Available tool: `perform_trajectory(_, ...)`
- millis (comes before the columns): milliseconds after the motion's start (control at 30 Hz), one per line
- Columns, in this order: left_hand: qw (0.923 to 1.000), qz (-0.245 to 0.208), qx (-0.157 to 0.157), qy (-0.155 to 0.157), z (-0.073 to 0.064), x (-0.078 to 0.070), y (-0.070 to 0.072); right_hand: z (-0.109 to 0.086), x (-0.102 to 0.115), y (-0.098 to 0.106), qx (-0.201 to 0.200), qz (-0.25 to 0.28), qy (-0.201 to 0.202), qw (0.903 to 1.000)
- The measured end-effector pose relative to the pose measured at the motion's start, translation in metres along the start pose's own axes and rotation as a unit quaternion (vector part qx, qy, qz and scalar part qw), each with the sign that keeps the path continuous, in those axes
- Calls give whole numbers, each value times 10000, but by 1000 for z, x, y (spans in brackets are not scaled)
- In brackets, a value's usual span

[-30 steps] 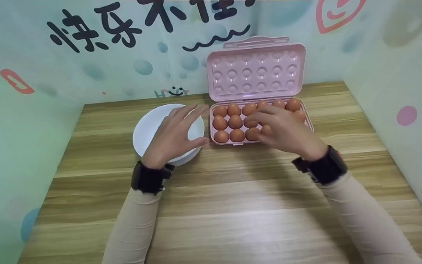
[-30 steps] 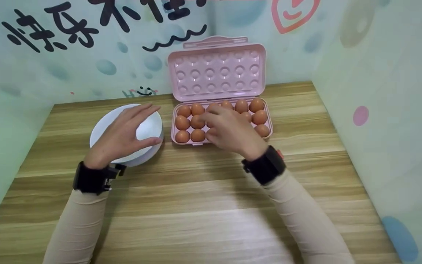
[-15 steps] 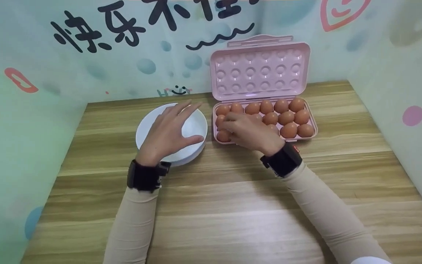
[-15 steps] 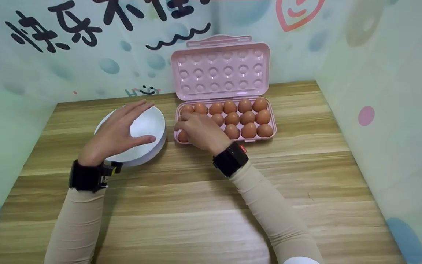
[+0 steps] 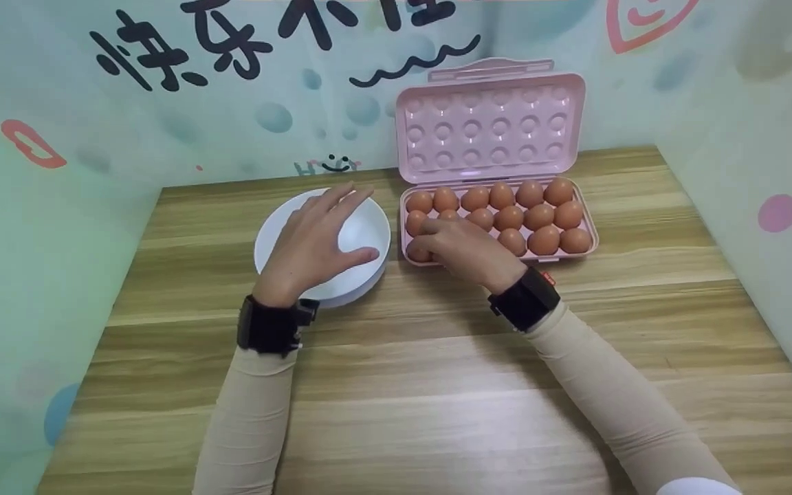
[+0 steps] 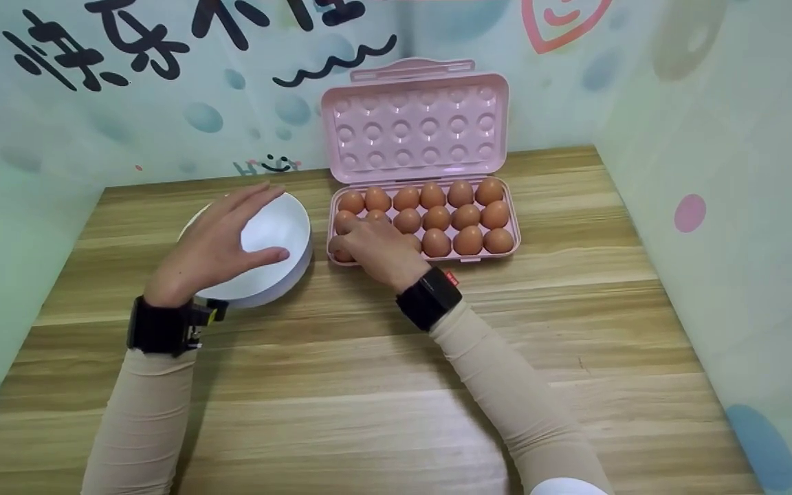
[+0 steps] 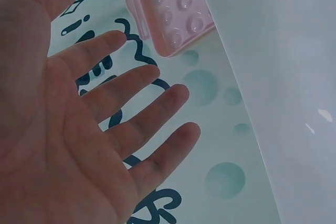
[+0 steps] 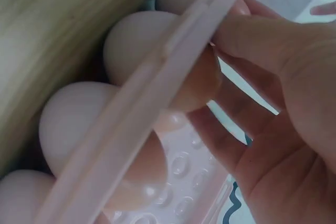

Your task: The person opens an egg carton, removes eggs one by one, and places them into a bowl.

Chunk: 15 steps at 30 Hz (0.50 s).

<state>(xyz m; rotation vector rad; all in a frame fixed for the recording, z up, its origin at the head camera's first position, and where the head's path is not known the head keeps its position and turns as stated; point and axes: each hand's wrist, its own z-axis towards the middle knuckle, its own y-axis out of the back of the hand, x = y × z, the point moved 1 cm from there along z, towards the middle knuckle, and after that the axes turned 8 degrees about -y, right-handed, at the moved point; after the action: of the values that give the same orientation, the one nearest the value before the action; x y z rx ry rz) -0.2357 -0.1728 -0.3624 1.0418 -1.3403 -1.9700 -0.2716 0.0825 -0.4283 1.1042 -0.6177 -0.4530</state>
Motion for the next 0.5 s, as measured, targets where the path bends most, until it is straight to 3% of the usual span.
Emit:
perform_trajectory(300, 9998, -56, 93, 136, 2, -1, -4, 2, -5, -5, -13, 16, 277, 9996)
perform_trajectory(500, 9998, -93, -154, -42, 2, -2, -5, 1, -7, -1, 46, 72, 114, 9999)
